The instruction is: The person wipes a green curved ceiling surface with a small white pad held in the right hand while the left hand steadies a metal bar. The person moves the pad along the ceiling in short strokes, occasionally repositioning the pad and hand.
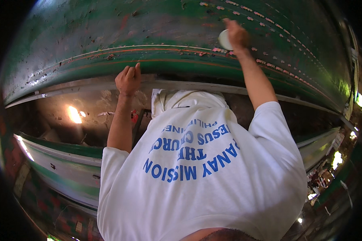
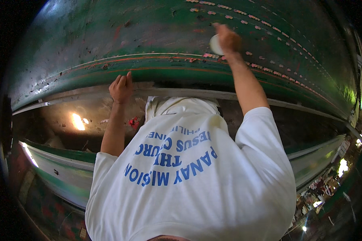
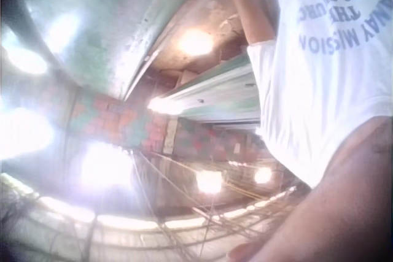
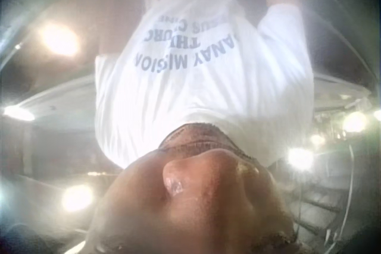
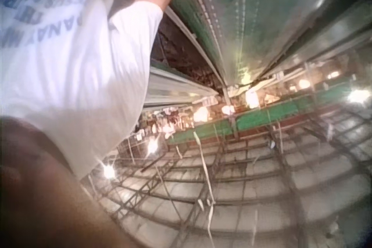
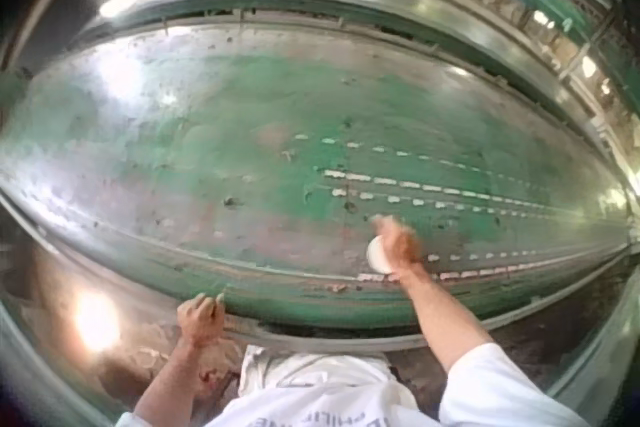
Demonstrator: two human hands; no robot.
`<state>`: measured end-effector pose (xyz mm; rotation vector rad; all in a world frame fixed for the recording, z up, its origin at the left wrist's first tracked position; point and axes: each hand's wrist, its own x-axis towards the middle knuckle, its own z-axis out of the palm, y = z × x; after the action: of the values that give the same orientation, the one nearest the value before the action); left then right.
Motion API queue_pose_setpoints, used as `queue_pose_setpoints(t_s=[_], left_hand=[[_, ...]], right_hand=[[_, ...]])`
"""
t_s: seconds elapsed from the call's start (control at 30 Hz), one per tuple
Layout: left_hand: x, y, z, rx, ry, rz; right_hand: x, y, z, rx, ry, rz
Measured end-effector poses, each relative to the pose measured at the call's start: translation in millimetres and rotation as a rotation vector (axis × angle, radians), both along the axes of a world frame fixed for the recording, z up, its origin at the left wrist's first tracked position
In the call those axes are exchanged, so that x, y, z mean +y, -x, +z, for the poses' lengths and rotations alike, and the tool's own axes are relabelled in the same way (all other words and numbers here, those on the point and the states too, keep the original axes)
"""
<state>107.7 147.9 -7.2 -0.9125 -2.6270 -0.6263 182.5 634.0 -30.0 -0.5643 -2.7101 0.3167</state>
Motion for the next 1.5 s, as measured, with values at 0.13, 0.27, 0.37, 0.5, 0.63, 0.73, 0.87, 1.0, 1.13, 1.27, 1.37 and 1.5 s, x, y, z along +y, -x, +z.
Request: queue_pose_setpoints(t_s=[0.13,0.27,0.37,0.5,0.63,0.73,0.87,1.0,1.13,1.27,1.37,1.5], left_hand=[[40.2,-28.3,7.5,-0.031,-0.086,-0.047],[113.1,-71.9,13.7,-0.298,-0.119,0.171],[137.3,-87.4,16.7,-0.337,-0.100,0.339],[136.2,-84.7,9.7,-0.319,-0.036,0.414],[138.9,-83.3,13.9,-0.403,0.062,0.463],[138.4,-83.6,18.9,-0.401,0.106,0.463],[139.5,-81.7,11.9,-0.375,0.069,0.466],[139.7,-80.6,14.7,-0.368,0.070,0.460],[137.1,-80.5,10.6,-0.365,0.091,0.459],[135.4,-81.0,9.1,-0.363,0.107,0.472],[138.1,-81.4,8.5,-0.352,0.093,0.460],[139.1,-81.0,11.4,-0.369,0.070,0.475]], right_hand=[[-13.7,22.2,8.6,0.065,-0.092,0.245],[-3.9,30.6,0.3,0.142,-0.017,0.260],[-22.1,32.6,7.2,0.103,-0.087,0.616],[-6.5,48.0,-0.8,0.061,0.004,0.373],[-38.7,34.1,3.5,0.110,-0.032,0.759],[-23.4,53.9,1.7,0.316,0.047,0.662],[-32.4,44.0,-4.2,0.206,-0.055,0.753],[-21.8,61.6,-14.9,0.176,-0.038,0.606],[-31.7,61.4,-0.2,0.224,-0.094,0.869],[-33.4,60.1,-2.7,0.204,-0.047,0.795],[-30.5,56.1,-8.2,0.148,-0.090,0.847],[-24.3,70.9,-4.2,0.117,-0.093,0.642]])
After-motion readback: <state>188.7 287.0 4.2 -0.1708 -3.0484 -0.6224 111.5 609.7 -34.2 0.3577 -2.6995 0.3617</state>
